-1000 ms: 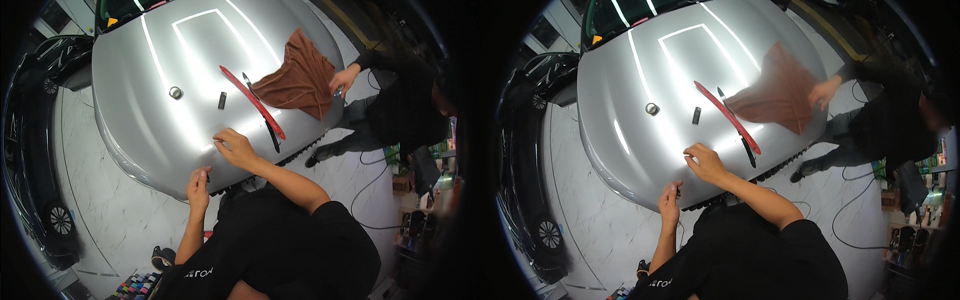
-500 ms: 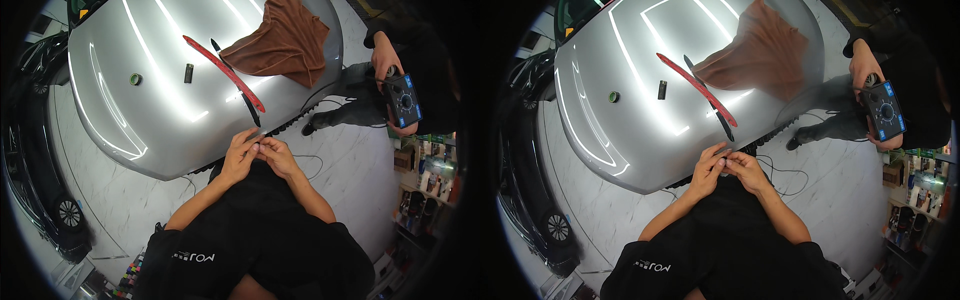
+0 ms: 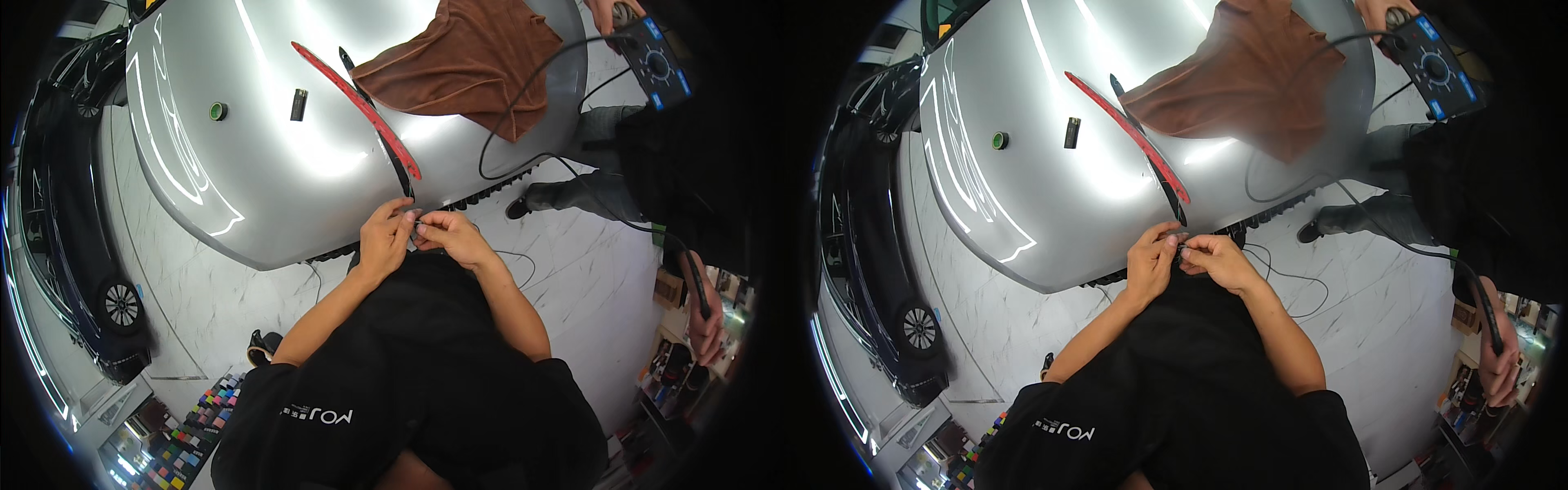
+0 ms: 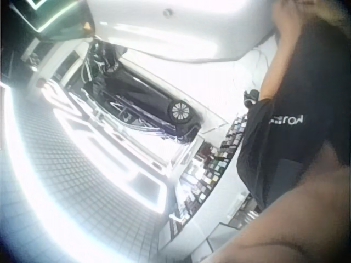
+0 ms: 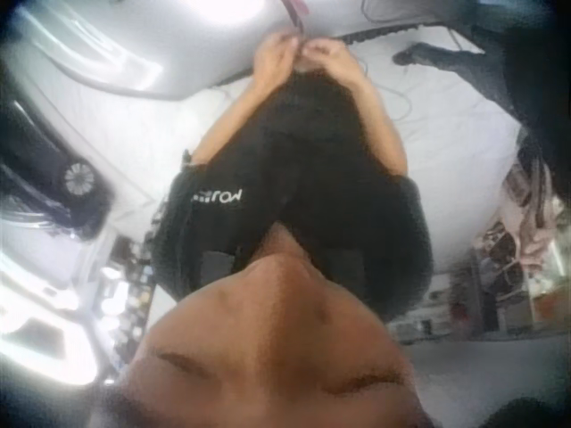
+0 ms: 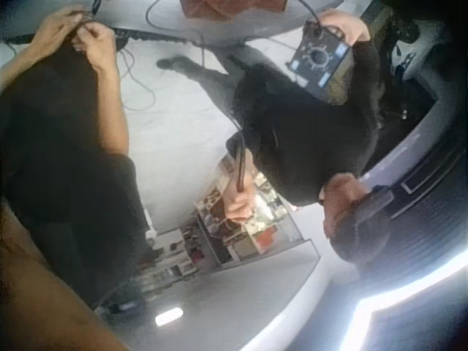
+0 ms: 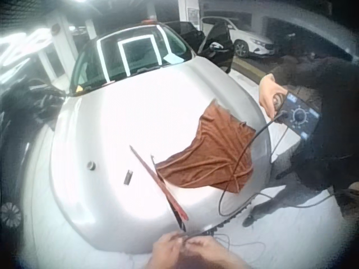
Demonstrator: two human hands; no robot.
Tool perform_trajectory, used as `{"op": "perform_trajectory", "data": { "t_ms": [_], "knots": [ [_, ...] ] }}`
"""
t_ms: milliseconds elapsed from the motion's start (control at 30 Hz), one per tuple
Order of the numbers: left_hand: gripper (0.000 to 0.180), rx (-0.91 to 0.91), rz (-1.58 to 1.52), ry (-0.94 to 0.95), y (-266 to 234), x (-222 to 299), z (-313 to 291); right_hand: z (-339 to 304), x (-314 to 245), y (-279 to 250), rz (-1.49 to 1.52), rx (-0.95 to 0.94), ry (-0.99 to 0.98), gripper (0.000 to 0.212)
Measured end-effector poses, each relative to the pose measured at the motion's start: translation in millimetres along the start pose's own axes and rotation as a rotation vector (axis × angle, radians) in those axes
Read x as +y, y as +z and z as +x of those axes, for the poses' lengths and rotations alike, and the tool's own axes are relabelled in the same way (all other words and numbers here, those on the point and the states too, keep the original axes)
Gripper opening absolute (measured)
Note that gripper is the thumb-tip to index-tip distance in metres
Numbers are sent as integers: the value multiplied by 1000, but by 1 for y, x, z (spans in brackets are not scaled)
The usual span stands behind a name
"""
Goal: The person applies a red decorative stripe to the hood of a silver car. They position the stripe, use a lighter to heat the edges, and press it down with their fingers. A second person briefly assists by wiping the hood with a cloth.
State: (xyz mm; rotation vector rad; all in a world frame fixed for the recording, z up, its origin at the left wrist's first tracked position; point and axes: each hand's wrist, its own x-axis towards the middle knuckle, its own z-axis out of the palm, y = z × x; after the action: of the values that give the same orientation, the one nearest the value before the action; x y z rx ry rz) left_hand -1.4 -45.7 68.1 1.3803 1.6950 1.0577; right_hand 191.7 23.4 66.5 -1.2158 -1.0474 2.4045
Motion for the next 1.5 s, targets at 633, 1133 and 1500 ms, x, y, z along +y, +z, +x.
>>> {"op": "perform_trajectory", "data": {
  "t_ms": [633, 1133, 1500],
  "knots": [
    [29, 40, -537, -403, 32, -50, 42, 45, -24, -15, -707, 264, -283, 21],
    [31, 15, -580, -319, 33, -66, 39, 54, -64, 20, -1158, 300, -347, 21],
    [28, -8, -570, -346, 24, -56, 43, 63, -67, 27, -1320, 344, -309, 22]
  ]
}}
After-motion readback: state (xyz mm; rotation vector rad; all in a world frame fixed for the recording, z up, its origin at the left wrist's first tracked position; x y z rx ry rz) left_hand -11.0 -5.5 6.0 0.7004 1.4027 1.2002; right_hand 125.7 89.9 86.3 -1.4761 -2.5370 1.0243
